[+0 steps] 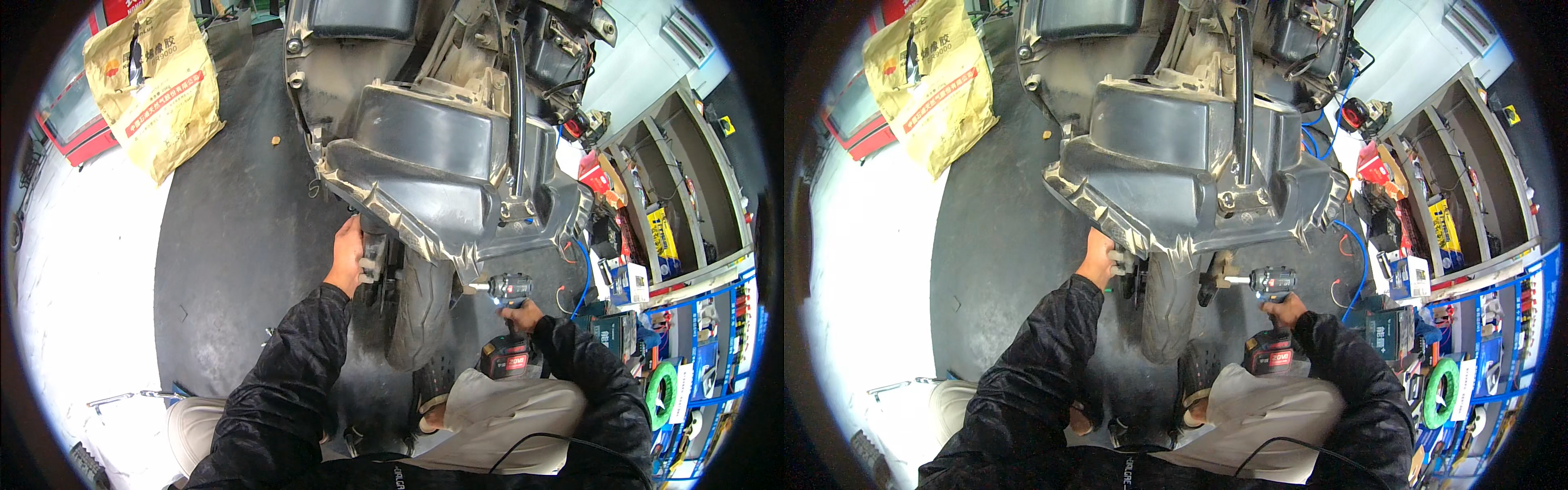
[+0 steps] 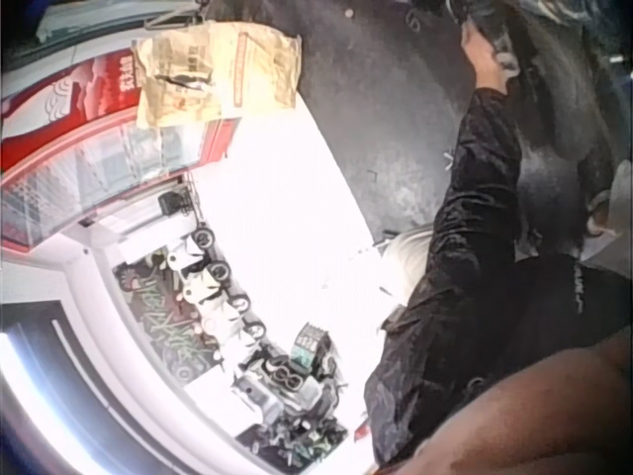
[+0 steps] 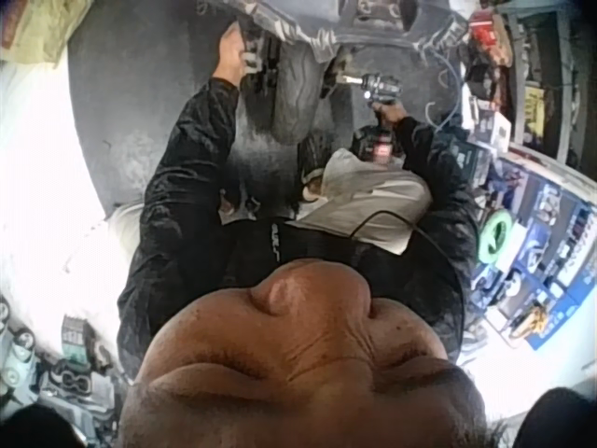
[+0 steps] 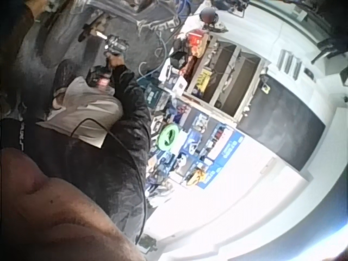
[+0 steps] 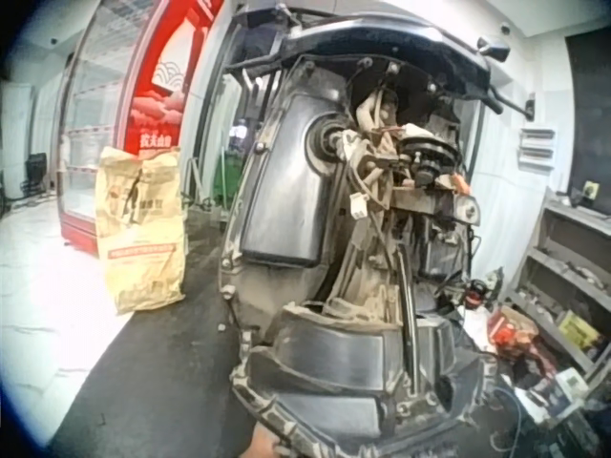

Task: The person works on the rear wheel and brake assembly of a motorcycle. They use a cordless impact wrench and hand tools to remove and reinstall bolts, then adjust the brake caliper and rotor area.

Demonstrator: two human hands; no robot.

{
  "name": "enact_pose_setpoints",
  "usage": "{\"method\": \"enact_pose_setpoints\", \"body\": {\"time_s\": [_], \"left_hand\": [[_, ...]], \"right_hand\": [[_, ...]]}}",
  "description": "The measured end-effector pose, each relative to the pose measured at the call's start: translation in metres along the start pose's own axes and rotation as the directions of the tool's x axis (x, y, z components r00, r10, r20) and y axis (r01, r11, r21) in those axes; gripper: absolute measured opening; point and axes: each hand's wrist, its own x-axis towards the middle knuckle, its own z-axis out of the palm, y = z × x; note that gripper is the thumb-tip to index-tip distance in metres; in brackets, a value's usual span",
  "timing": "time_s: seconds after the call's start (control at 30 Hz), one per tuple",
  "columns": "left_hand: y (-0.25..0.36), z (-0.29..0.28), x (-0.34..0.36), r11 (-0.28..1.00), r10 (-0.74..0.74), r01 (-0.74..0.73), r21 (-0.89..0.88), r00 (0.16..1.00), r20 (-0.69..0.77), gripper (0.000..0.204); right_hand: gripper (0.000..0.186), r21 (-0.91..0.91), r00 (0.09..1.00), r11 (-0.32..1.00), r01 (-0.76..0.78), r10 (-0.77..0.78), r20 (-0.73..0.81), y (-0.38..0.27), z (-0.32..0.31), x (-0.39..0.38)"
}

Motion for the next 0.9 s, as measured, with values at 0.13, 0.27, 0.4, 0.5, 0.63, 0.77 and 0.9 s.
{"method": "enact_pose_setpoints", "body": {"time_s": [0.13, 0.27, 0.4, 0.5, 0.63, 0.77, 0.9], "left_hand": [[0.006, 0.008, -0.01, 0.999, -0.009, 0.01, 0.052, 1.0, -0.029, 0.03], [0.009, 0.01, -0.017, 0.967, -0.097, 0.12, 0.227, 0.989, -0.11, 0.032], [0.004, 0.0, -0.007, 0.994, -0.033, 0.033, 0.102, 0.999, 0.001, 0.034], [0.001, -0.008, 0.0, 0.993, 0.046, -0.059, 0.107, 0.991, 0.122, 0.034], [0.0, -0.004, -0.001, 0.994, 0.039, -0.047, 0.099, 0.996, 0.081, 0.035], [0.004, 0.007, -0.006, 0.995, 0.036, -0.041, 0.089, 0.998, 0.06, 0.034], [0.006, 0.003, -0.01, 0.987, -0.048, 0.052, 0.154, 0.998, -0.028, 0.035]], "right_hand": [[0.034, -0.015, 0.997, 0.997, -0.081, 0.081, 0.017, -0.002, 0.001, -0.003], [0.036, 0.072, 1.0, 0.997, -0.011, 0.011, -0.005, -0.002, 0.011, -0.006], [0.036, 0.049, 0.996, 0.995, -0.086, 0.087, -0.034, -0.001, 0.011, -0.005], [0.03, 0.035, 0.996, 0.996, -0.085, 0.087, -0.037, -0.002, 0.005, -0.004], [0.03, -0.071, 0.993, 0.992, -0.106, 0.102, -0.059, -0.005, 0.002, -0.003], [0.032, 0.03, 0.998, 0.999, 0.02, -0.018, -0.06, -0.003, 0.012, -0.009], [0.037, 0.067, 0.999, 0.998, -0.022, 0.025, -0.042, -0.002, 0.016, -0.008]]}}
